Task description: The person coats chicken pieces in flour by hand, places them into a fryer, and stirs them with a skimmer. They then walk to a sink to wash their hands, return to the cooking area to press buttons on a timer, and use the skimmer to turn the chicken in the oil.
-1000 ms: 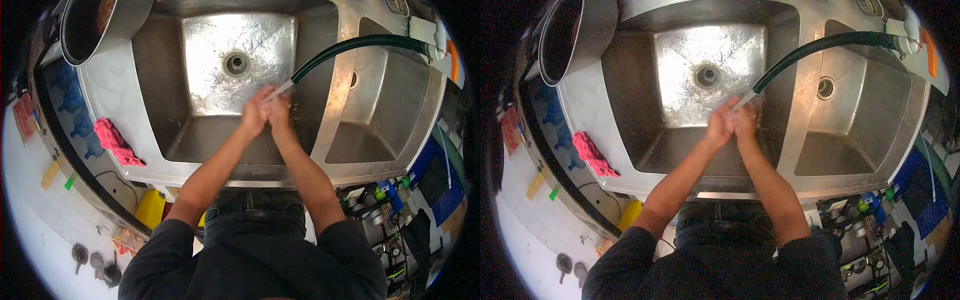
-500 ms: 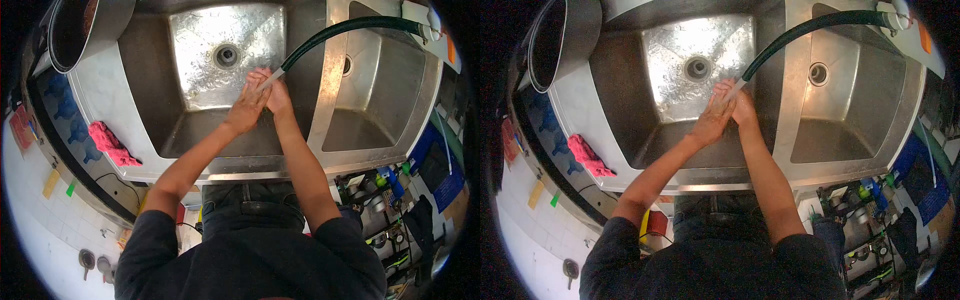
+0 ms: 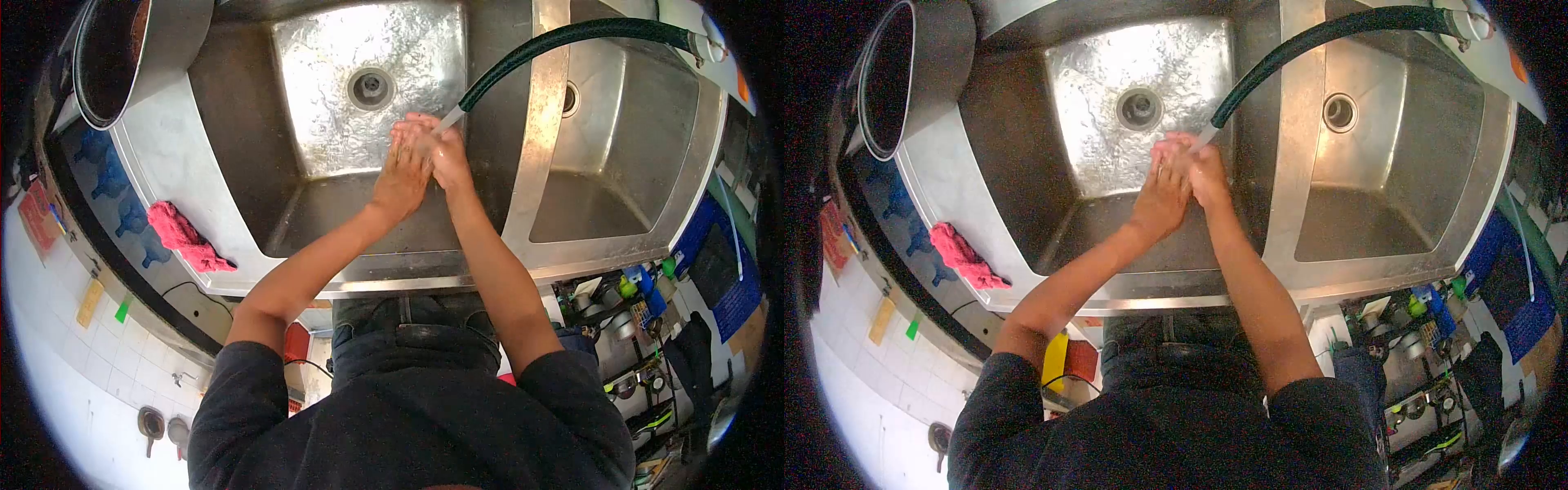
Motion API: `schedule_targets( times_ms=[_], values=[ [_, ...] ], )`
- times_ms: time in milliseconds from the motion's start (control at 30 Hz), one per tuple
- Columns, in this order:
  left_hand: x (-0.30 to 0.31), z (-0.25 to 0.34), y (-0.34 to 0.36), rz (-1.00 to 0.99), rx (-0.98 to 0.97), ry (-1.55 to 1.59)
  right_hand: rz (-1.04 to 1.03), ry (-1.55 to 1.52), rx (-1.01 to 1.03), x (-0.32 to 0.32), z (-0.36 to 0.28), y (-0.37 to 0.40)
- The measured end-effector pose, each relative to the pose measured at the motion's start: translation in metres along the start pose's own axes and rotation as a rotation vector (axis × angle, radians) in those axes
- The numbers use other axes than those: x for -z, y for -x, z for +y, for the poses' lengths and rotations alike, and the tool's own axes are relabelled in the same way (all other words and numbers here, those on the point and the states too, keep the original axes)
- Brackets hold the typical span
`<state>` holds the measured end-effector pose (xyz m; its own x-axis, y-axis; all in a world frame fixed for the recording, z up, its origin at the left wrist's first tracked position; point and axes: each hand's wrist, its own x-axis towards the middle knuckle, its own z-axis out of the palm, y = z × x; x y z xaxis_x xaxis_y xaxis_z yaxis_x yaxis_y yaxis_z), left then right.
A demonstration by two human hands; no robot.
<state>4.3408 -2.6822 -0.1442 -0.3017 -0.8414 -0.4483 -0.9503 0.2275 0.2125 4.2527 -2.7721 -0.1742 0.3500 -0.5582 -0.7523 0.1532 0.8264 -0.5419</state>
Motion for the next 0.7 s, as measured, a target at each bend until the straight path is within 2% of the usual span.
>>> schedule_targets(
  times_ms=[33, 133, 233, 333, 367, 433, 467, 533, 600, 667, 700],
  values=[
    [-0.004, 0.001, -0.001, -0.030, 0.012, 0.033, -0.028, 0.027, 0.059, 0.000, 0.000, 0.000],
    [0.012, 0.004, -0.003, 0.090, -0.017, 0.031, 0.083, -0.115, -0.118, 0.014, 0.011, -0.007],
    [0.011, 0.004, -0.004, -0.024, 0.002, 0.060, 0.070, 0.154, -0.030, 0.011, 0.009, -0.003],
    [0.000, 0.009, -0.004, 0.011, -0.012, 0.013, 0.118, 0.068, -0.022, 0.021, 0.021, -0.006],
    [0.003, 0.009, -0.004, 0.047, -0.013, -0.048, 0.209, 0.087, -0.145, 0.026, 0.016, -0.009],
    [0.007, 0.010, -0.008, 0.127, -0.019, -0.166, 0.158, -0.055, -0.065, 0.027, 0.019, -0.007],
    [0.006, 0.010, -0.010, 0.145, 0.006, -0.127, 0.133, -0.125, -0.024, 0.027, 0.020, -0.005],
    [0.003, 0.009, -0.010, 0.174, 0.055, -0.050, -0.024, 0.112, 0.050, 0.014, 0.003, 0.007],
    [0.004, 0.009, -0.005, 0.126, 0.002, -0.070, -0.112, 0.278, 0.058, 0.017, 0.002, 0.010],
    [0.007, 0.011, -0.006, 0.040, -0.046, -0.069, -0.131, 0.375, 0.006, 0.031, 0.008, 0.002],
    [0.008, 0.013, -0.008, -0.023, -0.068, -0.055, -0.051, 0.313, -0.067, 0.030, 0.008, 0.000]
  ],
)
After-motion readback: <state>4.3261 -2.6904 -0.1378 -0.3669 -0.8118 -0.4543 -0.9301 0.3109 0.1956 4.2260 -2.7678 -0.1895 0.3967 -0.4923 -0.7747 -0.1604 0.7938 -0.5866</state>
